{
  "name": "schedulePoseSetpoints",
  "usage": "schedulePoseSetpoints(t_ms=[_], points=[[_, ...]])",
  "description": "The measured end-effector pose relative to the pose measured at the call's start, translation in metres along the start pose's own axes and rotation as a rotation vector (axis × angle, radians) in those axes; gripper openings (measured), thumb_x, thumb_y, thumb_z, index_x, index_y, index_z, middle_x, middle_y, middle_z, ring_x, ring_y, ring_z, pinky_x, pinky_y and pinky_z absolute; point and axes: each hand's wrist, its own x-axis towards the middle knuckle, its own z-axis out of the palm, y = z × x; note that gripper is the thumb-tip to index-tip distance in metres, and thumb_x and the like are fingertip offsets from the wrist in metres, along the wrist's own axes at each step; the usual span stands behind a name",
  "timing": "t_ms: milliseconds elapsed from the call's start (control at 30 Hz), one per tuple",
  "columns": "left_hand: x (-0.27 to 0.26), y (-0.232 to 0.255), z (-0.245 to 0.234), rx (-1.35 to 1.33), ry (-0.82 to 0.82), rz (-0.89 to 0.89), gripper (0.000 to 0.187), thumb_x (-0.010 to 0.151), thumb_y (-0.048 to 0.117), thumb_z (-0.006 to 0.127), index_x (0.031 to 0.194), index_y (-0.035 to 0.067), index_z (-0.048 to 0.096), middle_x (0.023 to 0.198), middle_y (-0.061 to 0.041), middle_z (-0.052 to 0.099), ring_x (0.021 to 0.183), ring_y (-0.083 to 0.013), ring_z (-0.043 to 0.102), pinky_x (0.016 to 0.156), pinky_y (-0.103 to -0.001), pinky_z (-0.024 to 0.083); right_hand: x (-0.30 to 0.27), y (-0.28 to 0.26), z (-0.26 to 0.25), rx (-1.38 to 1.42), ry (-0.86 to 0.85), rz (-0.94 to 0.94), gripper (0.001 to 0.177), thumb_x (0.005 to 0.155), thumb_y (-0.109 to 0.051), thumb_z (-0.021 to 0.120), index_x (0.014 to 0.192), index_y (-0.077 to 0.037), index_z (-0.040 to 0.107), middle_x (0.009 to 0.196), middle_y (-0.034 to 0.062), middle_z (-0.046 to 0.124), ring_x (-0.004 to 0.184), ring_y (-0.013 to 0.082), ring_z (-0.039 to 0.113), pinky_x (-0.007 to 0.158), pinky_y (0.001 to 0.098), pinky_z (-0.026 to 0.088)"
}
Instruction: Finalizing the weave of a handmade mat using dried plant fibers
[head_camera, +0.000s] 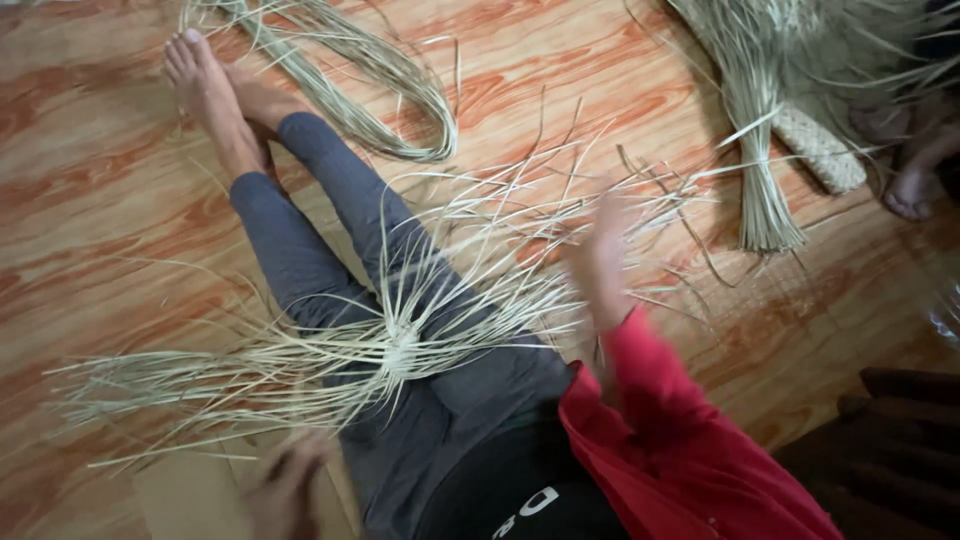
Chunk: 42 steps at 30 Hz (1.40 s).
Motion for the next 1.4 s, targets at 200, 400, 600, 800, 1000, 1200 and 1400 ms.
schedulePoseSetpoints(t_ms=[200, 400, 600, 800, 1000, 1200, 1400], points=[[-0.044, 0.03, 0.126, -0.346, -0.21, -0.304, 0.03, 0.09, -0.007, 0.067, 0.119, -0.014, 0.066, 0.095, -0.026, 0.073, 0.082, -0.0308, 0.069, 0.079, -0.038, 0.057, -0.07, -0.146, -0.1, 0.995, -0.496, -0.882, 0.013, 0.097, -0.013, 0.074, 0.11, -0.009, 0.075, 0.107, 0.0054, 0.075, 0.108, 0.023, 0.069, 0.11, 0.0527, 0.038], [-0.054, 0.03, 0.145, -0.555, -0.316, -0.235, 0.016, 0.095, -0.01, 0.061, 0.11, -0.007, 0.066, 0.106, -0.021, 0.072, 0.088, -0.0244, 0.065, 0.084, -0.034, 0.054, -0.068, -0.157, -0.097, 1.1, -0.539, -0.785, 0.027, 0.092, -0.01, 0.078, 0.117, 0.0, 0.072, 0.112, 0.0113, 0.07, 0.103, 0.0288, 0.064, 0.103, 0.0434, 0.048], [-0.06, 0.035, 0.157, -0.565, -0.238, -0.085, 0.015, 0.095, -0.007, 0.066, 0.11, -0.004, 0.065, 0.107, -0.015, 0.069, 0.094, -0.0213, 0.064, 0.092, -0.035, 0.052, -0.073, -0.162, -0.092, 1.184, -0.567, -0.678, 0.014, 0.092, 0.001, 0.074, 0.105, 0.002, 0.069, 0.098, 0.0118, 0.068, 0.085, 0.0271, 0.067, 0.076, 0.0359, 0.056], [-0.068, 0.101, 0.177, -0.151, -0.106, 0.068, 0.008, 0.097, 0.008, 0.062, 0.093, 0.001, 0.066, 0.087, -0.009, 0.067, 0.079, -0.0168, 0.057, 0.077, -0.029, 0.048, -0.058, -0.172, -0.082, 1.085, -0.575, -0.827, 0.011, 0.094, -0.002, 0.064, 0.105, -0.002, 0.066, 0.094, 0.0107, 0.064, 0.076, 0.0274, 0.062, 0.069, 0.036, 0.052], [-0.051, 0.145, 0.096, -0.187, 0.363, 0.13, 0.032, 0.109, 0.02, 0.055, 0.078, 0.012, 0.061, 0.069, -0.007, 0.059, 0.068, -0.0124, 0.058, 0.064, -0.025, 0.05, -0.029, -0.166, -0.033, 0.996, -0.683, -0.845, 0.015, 0.098, -0.004, 0.065, 0.11, 0.003, 0.064, 0.103, 0.0152, 0.064, 0.078, 0.0306, 0.064, 0.07, 0.0407, 0.051], [-0.028, 0.081, -0.05, -0.799, 0.455, 0.356, 0.017, 0.112, 0.014, 0.056, 0.113, 0.01, 0.073, 0.111, -0.005, 0.079, 0.1, -0.0141, 0.078, 0.091, -0.026, 0.069, 0.004, -0.194, -0.012, 1.004, -0.744, -0.98, 0.007, 0.102, -0.008, 0.081, 0.103, -0.006, 0.074, 0.094, 0.0103, 0.071, 0.091, 0.0363, 0.069, 0.086, 0.0456, 0.054], [-0.013, 0.024, -0.039, -0.902, 0.662, 0.293, 0.004, 0.098, 0.013, 0.073, 0.094, 0.012, 0.075, 0.09, -0.001, 0.076, 0.091, -0.0132, 0.077, 0.087, -0.027, 0.068, 0.001, -0.207, 0.005, 0.915, -0.918, -1.193, 0.011, 0.101, -0.013, 0.081, 0.095, -0.009, 0.072, 0.084, 0.0089, 0.061, 0.086, 0.0364, 0.062, 0.081, 0.046, 0.049]])
